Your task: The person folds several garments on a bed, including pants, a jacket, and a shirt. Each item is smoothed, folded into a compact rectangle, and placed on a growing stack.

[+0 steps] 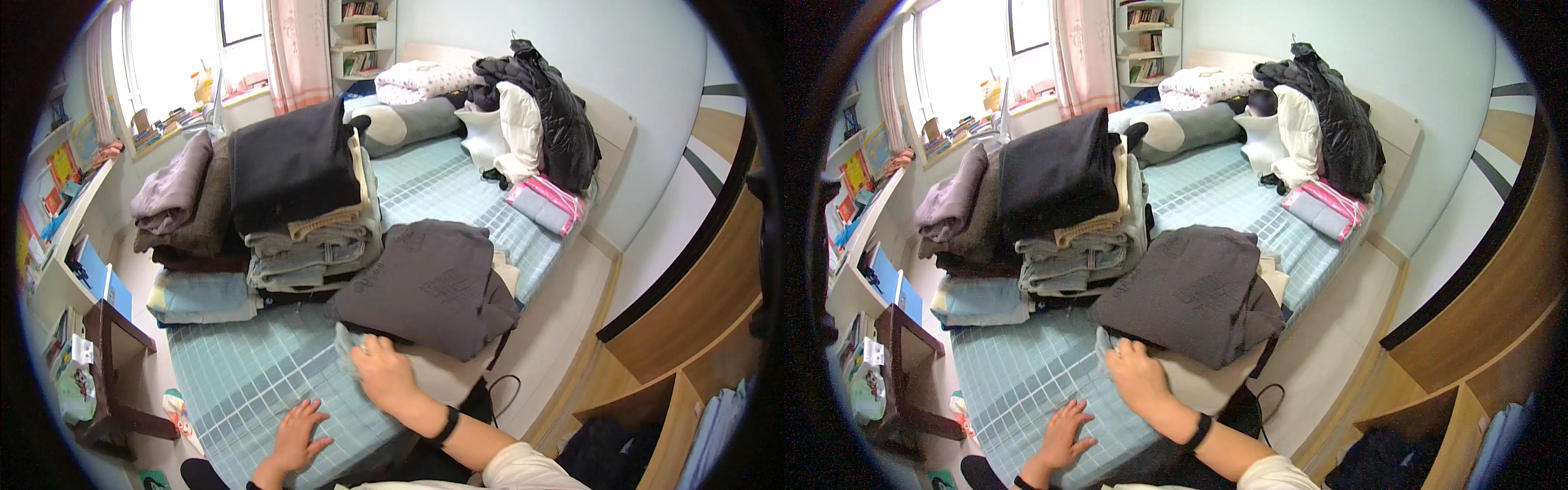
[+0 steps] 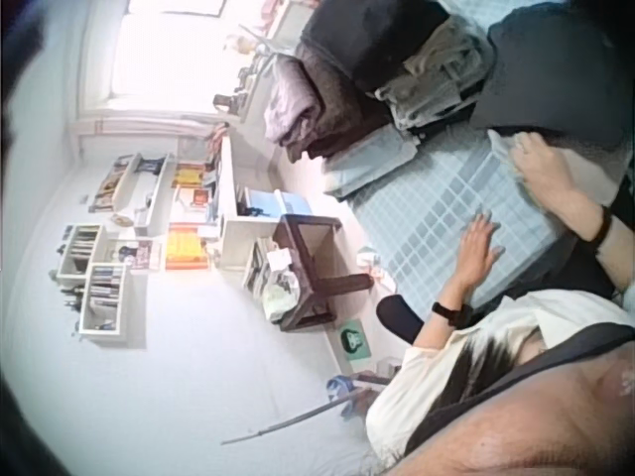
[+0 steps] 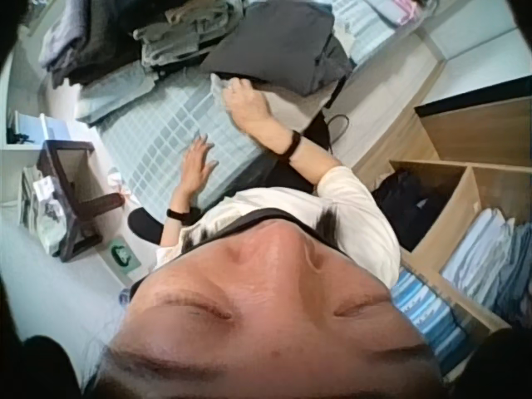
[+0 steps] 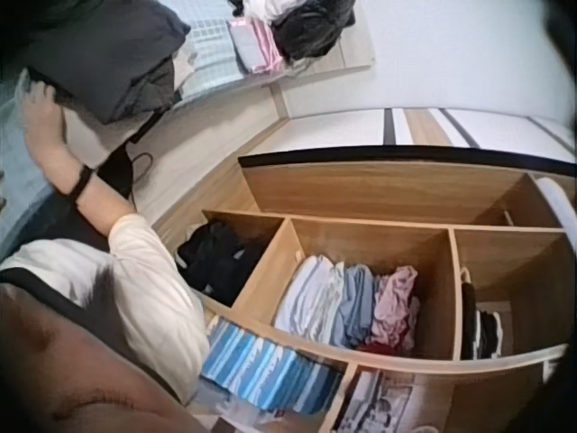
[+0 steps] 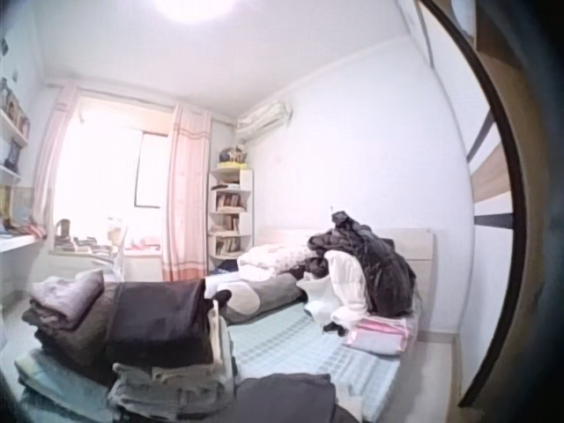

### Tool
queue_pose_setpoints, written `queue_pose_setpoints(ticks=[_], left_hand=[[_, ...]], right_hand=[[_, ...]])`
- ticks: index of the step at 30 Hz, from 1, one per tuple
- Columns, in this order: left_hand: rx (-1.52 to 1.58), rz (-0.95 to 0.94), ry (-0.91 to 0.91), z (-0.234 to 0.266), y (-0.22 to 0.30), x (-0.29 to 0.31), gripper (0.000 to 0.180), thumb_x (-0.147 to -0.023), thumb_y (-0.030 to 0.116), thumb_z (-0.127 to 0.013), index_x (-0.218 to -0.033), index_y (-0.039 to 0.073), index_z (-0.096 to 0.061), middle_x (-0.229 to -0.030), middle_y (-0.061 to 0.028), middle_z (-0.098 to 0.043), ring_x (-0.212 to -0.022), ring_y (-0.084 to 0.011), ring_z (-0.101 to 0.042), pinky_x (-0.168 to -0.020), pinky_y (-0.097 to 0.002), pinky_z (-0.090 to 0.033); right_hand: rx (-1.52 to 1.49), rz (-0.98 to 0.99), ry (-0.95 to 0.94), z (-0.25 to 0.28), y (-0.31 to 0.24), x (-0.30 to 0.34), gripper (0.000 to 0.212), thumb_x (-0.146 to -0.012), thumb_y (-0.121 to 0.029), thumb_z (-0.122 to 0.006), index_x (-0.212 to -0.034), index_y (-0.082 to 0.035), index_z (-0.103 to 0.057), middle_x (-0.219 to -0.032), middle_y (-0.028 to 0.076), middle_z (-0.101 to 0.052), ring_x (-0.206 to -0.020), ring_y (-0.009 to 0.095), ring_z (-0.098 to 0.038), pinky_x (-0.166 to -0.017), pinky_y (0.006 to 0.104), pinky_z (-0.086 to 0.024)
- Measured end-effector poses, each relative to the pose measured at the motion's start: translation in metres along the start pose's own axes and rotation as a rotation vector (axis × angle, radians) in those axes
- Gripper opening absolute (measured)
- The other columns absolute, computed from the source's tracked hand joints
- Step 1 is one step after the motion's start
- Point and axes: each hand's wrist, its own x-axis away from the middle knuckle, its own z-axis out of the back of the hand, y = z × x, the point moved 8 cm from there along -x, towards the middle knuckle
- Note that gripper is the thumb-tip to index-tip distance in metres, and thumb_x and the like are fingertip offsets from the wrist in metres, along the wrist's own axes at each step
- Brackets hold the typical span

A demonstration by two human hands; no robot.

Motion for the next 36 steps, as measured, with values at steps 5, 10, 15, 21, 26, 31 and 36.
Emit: queue_pose_setpoints(ticks=[5, 10, 15, 21, 26, 31, 36], left_hand=[[0.001, -0.003, 0.008, 0.006, 0.009, 0.005, 0.051, -0.093, 0.044, -0.069, -0.133, 0.015, -0.058, -0.155, -0.0143, -0.046, -0.149, -0.0380, -0.034, -0.119, -0.0526, -0.026], [0.111, 0.001, 0.052, 0.010, 0.022, 0.000, 0.054, -0.095, 0.029, -0.072, -0.137, 0.002, -0.051, -0.147, -0.0254, -0.048, -0.140, -0.0378, -0.045, -0.117, -0.0473, -0.035], [1.052, 0.424, -0.111, -0.037, 0.010, -0.049, 0.060, -0.103, 0.034, -0.062, -0.143, -0.007, -0.043, -0.143, -0.0174, -0.052, -0.122, -0.0241, -0.059, -0.105, -0.0380, -0.050], [1.420, 0.563, -0.215, -0.093, 0.064, -0.106, 0.067, -0.097, 0.040, -0.070, -0.142, -0.004, -0.047, -0.135, -0.0138, -0.059, -0.121, -0.0268, -0.060, -0.101, -0.0422, -0.052], [1.420, 0.504, -0.194, -0.091, 0.079, -0.114, 0.062, -0.093, 0.034, -0.076, -0.135, -0.003, -0.052, -0.122, -0.0156, -0.065, -0.100, -0.0267, -0.069, -0.081, -0.0390, -0.058], [1.330, 0.576, -0.109, -0.071, 0.049, -0.075, 0.053, -0.098, 0.028, -0.070, -0.132, -0.004, -0.045, -0.129, -0.0215, -0.055, -0.094, -0.0281, -0.071, -0.078, -0.0395, -0.061], [1.254, 0.233, 0.084, -0.001, 0.040, -0.047, 0.067, -0.103, 0.054, -0.053, -0.137, -0.003, -0.045, -0.135, -0.0211, -0.055, -0.123, -0.0331, -0.060, -0.104, -0.0470, -0.052]], right_hand=[[-0.079, -0.109, -0.322, -0.029, -0.020, 0.012, 0.034, -0.085, -0.005, -0.062, -0.119, -0.009, -0.060, -0.116, 0.017, -0.056, -0.108, 0.033, -0.056, -0.087, 0.0403, -0.055], [-0.508, -0.217, 0.162, 0.081, 0.066, 0.059, 0.022, -0.090, -0.001, -0.058, -0.110, -0.002, -0.065, -0.113, 0.016, -0.065, -0.100, 0.030, -0.064, -0.090, 0.0398, -0.052], [-0.578, -0.736, 0.379, 0.117, 0.155, 0.098, 0.038, -0.098, -0.015, -0.063, -0.132, -0.003, -0.055, -0.135, 0.014, -0.052, -0.122, 0.028, -0.052, -0.100, 0.0382, -0.047], [-0.307, -0.317, -0.132, 0.087, 0.083, 0.074, 0.087, -0.084, -0.024, -0.079, -0.158, -0.017, -0.035, -0.166, 0.021, -0.020, -0.149, 0.040, -0.027, -0.119, 0.0507, -0.027], [-0.067, -0.400, -0.024, 0.083, 0.118, 0.049, 0.072, -0.075, -0.011, -0.081, -0.142, -0.014, -0.054, -0.150, 0.016, -0.048, -0.133, 0.038, -0.047, -0.105, 0.0492, -0.042], [-0.239, -0.556, 0.279, 0.102, 0.140, 0.026, 0.041, -0.074, 0.003, -0.077, -0.113, -0.004, -0.068, -0.106, 0.019, -0.071, -0.099, 0.039, -0.068, -0.087, 0.0420, -0.054], [-0.311, -0.178, 0.488, 0.138, 0.048, -0.017, 0.050, -0.068, 0.008, -0.058, -0.115, -0.004, -0.068, -0.109, 0.020, -0.070, -0.101, 0.040, -0.066, -0.089, 0.0459, -0.053]])
